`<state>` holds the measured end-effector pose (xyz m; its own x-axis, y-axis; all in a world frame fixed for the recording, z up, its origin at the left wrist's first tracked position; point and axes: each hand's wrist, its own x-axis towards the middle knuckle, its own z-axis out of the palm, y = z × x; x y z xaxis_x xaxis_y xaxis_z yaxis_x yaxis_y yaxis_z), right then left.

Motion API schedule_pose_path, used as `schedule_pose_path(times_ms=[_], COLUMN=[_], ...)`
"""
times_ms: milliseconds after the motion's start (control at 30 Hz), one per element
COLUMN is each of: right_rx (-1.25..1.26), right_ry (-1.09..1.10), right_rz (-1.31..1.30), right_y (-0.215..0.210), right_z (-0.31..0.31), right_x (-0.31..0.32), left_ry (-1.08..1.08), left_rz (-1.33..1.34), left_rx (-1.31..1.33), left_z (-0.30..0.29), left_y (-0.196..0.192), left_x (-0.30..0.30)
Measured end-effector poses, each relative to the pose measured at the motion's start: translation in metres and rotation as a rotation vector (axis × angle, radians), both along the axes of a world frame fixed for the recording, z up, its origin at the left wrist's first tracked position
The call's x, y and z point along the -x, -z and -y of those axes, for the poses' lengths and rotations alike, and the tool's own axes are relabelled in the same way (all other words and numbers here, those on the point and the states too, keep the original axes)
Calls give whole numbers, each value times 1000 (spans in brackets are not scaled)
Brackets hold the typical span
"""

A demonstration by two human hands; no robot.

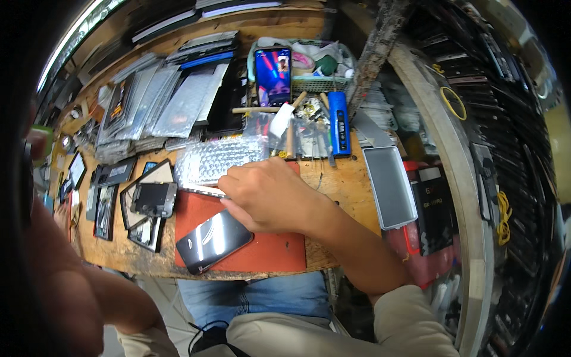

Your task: The person disassembles and reassembles smartphones at a workbench. They remove back covers, handle internal components, and test the devices by powering them on. The person also wipes the screen of one phone and uses a plastic pry tool to open another device.

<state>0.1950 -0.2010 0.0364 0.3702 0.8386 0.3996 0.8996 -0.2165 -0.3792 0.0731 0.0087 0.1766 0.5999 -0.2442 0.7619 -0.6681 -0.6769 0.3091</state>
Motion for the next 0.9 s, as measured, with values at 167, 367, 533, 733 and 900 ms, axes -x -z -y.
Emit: schedule_pose_path(times_ms=[167,367,533,733,900], right_rx=[-49,-15,-47,-49,-85], right_ry=[-57,-11,-18,-46,-71], right_rz=[79,45,34,70,82], right_y=[-9,-4,-2,2,-2], right_z=[-7,-1,-7,4,-2], right_x=[-3,2,3,-9,-7], left_ry=[32,21,-80,-297,-261], left_rz=[50,56,15,-252,-591], left_rx=[-79,-49,-25,65,108], left_z=[3,5,-3,-30,-40], left_y=[-9,-5,-9,47,123], left_x=[13,17,31,5,1])
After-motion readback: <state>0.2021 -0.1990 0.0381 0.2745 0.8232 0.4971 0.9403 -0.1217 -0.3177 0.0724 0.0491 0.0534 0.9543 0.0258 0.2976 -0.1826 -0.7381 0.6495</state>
